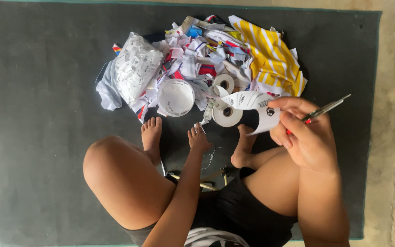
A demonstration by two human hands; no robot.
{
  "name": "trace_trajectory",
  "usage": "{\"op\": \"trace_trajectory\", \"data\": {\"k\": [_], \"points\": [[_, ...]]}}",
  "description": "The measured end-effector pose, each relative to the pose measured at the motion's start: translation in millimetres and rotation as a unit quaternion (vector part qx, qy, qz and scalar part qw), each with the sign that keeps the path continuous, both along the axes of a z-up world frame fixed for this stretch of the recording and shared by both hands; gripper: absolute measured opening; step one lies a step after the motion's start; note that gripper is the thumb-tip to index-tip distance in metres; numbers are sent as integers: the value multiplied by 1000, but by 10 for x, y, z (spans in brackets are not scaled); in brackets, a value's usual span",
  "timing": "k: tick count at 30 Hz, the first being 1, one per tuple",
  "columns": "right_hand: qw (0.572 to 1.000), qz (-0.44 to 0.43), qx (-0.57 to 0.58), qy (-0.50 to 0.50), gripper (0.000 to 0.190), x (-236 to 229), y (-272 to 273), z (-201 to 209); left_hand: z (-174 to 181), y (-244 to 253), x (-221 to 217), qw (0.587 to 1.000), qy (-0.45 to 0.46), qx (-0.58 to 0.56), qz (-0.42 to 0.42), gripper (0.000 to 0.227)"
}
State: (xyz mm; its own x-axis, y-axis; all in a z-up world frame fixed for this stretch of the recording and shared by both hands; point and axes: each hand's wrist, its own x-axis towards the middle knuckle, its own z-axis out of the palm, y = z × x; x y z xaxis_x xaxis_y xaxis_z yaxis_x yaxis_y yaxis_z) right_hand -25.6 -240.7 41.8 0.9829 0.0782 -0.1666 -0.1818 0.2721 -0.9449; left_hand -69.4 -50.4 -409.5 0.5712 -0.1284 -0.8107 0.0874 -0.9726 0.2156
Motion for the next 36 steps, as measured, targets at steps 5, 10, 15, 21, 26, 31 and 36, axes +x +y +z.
{"op": "trace_trajectory", "data": {"k": [5,10,15,21,26,31,36], "points": [[1000,-12,-10,-14,32,79,-6,-26,-227,48,120,982,-172,-21,80,47],[999,-12,-26,-29,27,161,-38,-30,106,274,279,903,-366,-187,125,39],[999,-23,-30,-32,22,234,-19,-56,704,408,381,789,-555,-242,99,31],[995,-19,-26,-98,28,374,8,-299,1035,646,639,766,-604,-113,187,40],[997,-24,-34,-67,25,476,-16,-571,980,904,973,916,-318,-101,220,50],[995,-23,-59,-72,23,508,23,-590,2293,609,1355,838,-353,-395,133,39],[994,-13,-56,-96,24,548,73,-691,4067,448,1181,773,-139,-588,191,56]]}}
